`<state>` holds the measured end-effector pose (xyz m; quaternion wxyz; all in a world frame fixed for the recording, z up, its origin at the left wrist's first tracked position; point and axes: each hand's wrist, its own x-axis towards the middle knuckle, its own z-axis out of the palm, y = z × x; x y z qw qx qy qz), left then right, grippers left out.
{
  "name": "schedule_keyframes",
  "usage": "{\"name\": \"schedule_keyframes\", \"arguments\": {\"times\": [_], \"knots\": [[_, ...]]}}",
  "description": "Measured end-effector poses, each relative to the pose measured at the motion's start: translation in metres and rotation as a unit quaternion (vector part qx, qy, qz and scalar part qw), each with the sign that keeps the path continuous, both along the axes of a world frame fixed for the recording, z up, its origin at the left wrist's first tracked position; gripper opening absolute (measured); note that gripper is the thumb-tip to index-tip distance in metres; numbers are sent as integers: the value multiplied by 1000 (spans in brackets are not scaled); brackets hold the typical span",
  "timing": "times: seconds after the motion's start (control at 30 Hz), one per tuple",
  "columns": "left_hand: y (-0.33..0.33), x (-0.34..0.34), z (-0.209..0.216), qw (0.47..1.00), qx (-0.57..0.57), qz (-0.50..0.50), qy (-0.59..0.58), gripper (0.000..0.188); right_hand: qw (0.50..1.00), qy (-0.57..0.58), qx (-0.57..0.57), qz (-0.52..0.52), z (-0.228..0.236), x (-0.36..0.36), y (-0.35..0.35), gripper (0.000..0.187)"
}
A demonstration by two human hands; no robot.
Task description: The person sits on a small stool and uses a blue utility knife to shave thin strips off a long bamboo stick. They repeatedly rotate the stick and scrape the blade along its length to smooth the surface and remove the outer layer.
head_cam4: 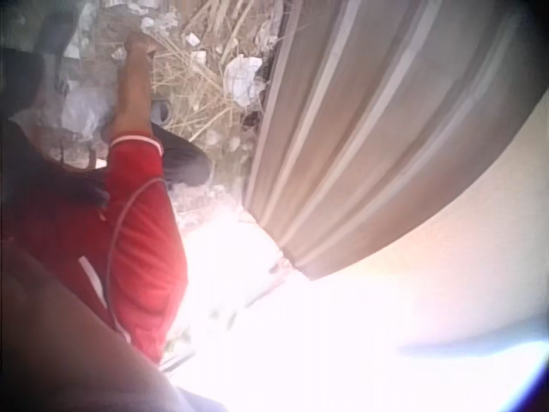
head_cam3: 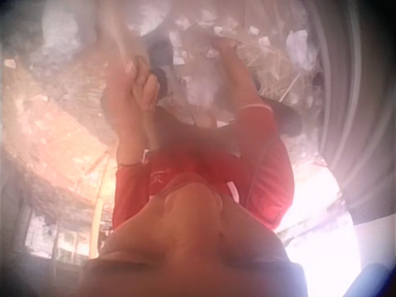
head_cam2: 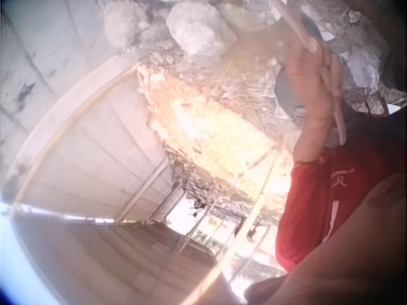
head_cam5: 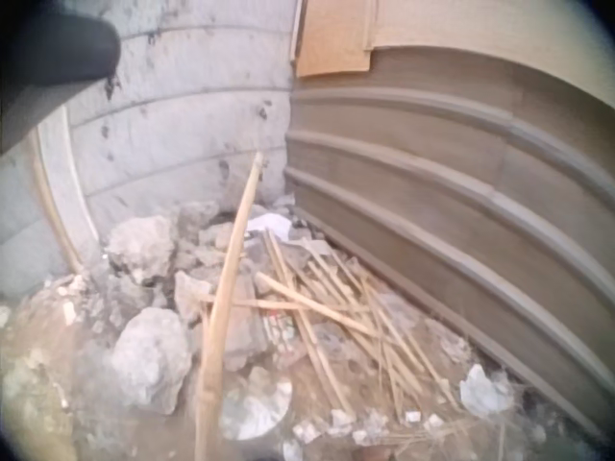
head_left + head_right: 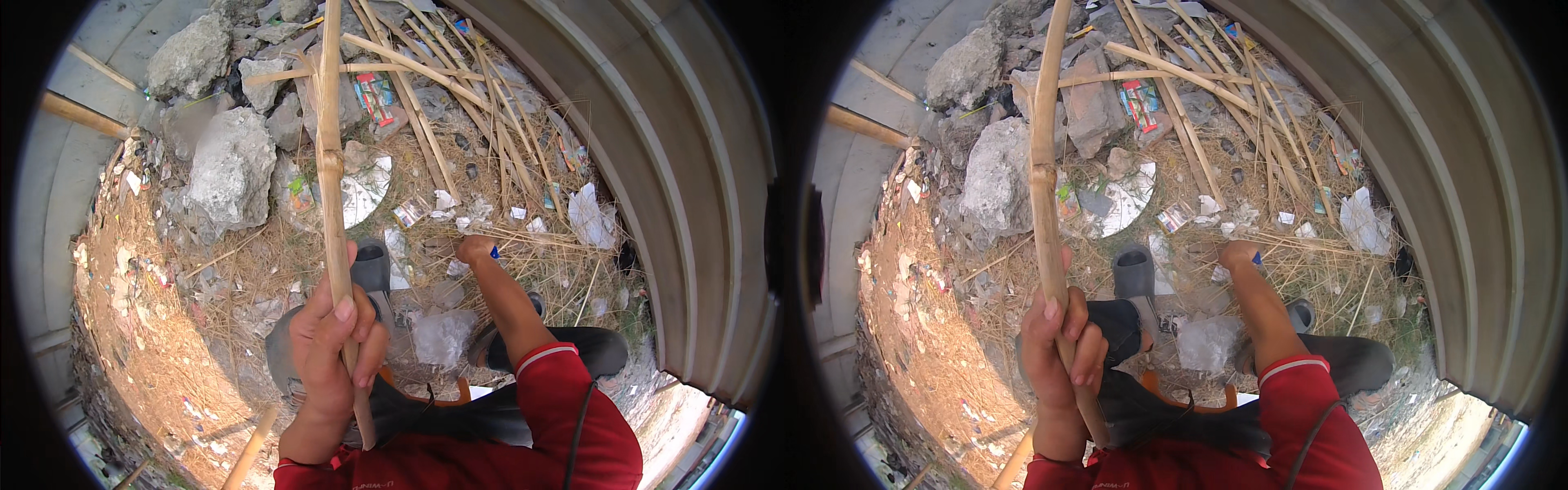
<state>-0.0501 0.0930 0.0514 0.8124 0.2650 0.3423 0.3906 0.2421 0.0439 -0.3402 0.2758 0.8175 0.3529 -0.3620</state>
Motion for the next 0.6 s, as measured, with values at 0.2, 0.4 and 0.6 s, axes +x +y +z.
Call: {"name": "schedule_keyframes", "arguments": {"times": [0.2,0.4,0.6], "knots": [[8,12,1,999,-24,12,-20,53,996,-28,-44,76,-15,-6,13,32],[8,14,-1,999,-34,-23,-33,52,993,-39,-57,93,-50,-12,10,25],[11,4,3,1000,-15,4,-12,51,970,-82,-42,226,-73,-28,7,26]]}}
